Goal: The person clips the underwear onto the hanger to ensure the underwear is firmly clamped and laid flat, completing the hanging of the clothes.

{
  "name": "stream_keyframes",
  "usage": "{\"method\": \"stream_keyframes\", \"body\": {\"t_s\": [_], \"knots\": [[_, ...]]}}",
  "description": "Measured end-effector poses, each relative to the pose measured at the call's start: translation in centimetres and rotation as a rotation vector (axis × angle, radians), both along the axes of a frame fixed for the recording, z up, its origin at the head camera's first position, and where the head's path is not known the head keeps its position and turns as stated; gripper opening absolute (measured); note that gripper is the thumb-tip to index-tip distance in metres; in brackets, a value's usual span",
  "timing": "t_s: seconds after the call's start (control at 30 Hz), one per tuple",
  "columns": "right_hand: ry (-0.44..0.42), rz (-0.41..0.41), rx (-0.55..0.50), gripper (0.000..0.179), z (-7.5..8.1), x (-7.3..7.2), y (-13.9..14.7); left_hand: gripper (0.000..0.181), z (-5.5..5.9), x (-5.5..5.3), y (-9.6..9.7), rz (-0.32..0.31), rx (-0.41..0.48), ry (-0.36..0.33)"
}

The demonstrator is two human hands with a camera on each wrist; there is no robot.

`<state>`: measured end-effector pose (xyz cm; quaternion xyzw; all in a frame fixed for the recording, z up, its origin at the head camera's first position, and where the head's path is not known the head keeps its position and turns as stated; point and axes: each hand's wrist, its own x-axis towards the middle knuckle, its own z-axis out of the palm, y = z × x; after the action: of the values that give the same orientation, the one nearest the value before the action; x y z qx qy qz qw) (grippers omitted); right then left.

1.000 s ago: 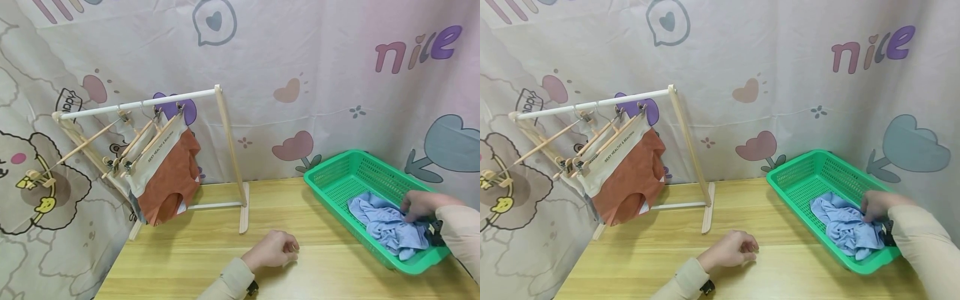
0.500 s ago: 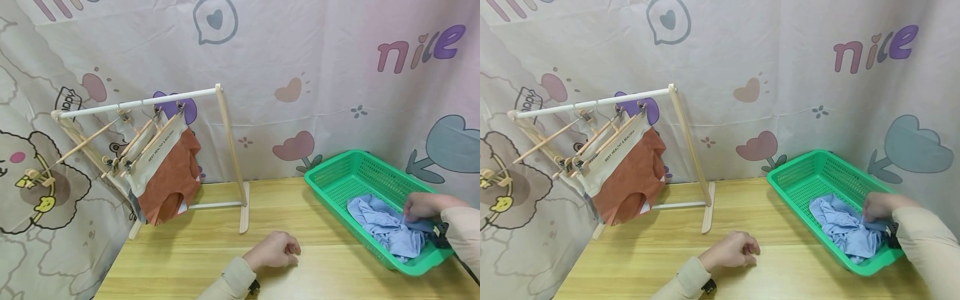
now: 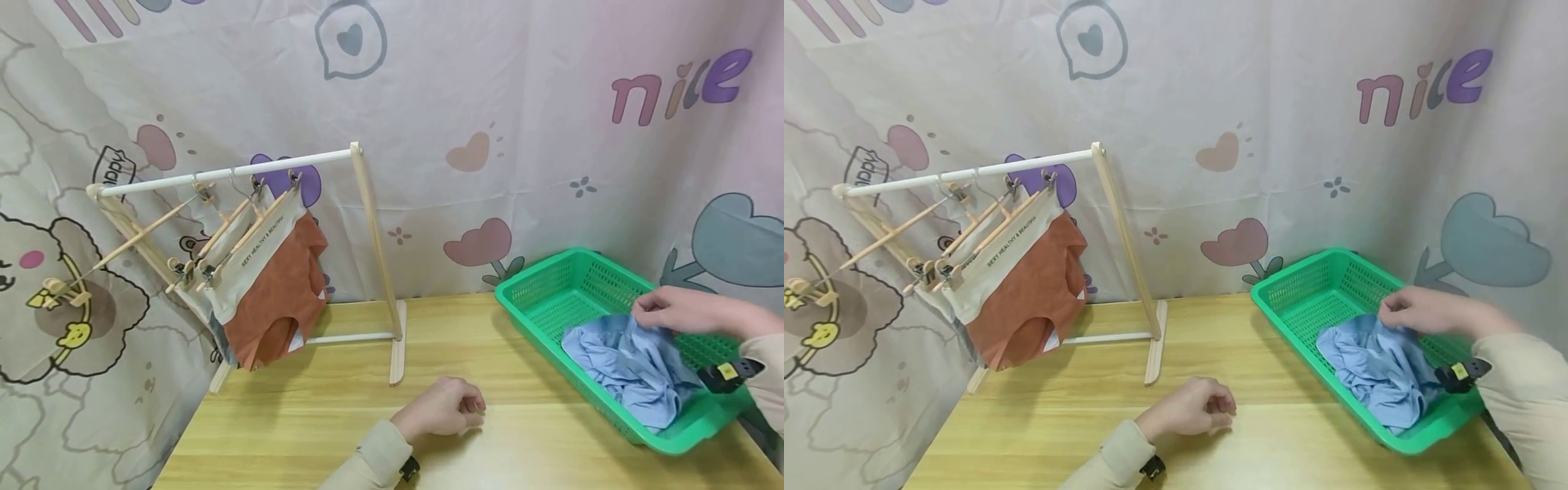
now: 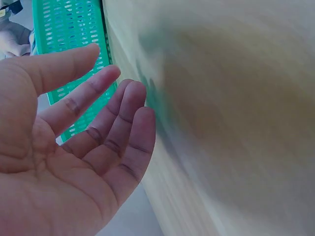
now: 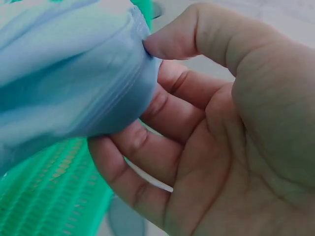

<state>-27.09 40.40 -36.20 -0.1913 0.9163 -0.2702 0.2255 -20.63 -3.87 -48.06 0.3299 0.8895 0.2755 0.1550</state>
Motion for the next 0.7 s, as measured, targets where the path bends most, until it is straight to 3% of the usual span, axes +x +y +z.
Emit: {"method": "stream_keyframes", "body": {"t_s": [0.23, 0.4, 0.53, 0.7], "knots": [[0.11, 0.075, -0.13, 0.014, 2.5, -0.1, -1.4, 0.011, 0.4, 0.4, 0.1, 0.026, 0.043, -0.027], [0.236, 0.04, -0.122, 0.011, 4.7, 0.2, -2.9, 0.014, 1.0, 0.2, 0.6, 0.048, 0.107, -0.063], [0.343, 0.011, -0.084, 0.011, 6.7, 0.6, -4.6, 0.014, 1.6, 0.1, 0.9, 0.038, 0.111, -0.032], [0.469, 0.034, -0.113, 0.013, 9.3, 0.7, -6.3, 0.014, 2.0, 0.0, 1.1, 0.023, 0.122, -0.004]]}}
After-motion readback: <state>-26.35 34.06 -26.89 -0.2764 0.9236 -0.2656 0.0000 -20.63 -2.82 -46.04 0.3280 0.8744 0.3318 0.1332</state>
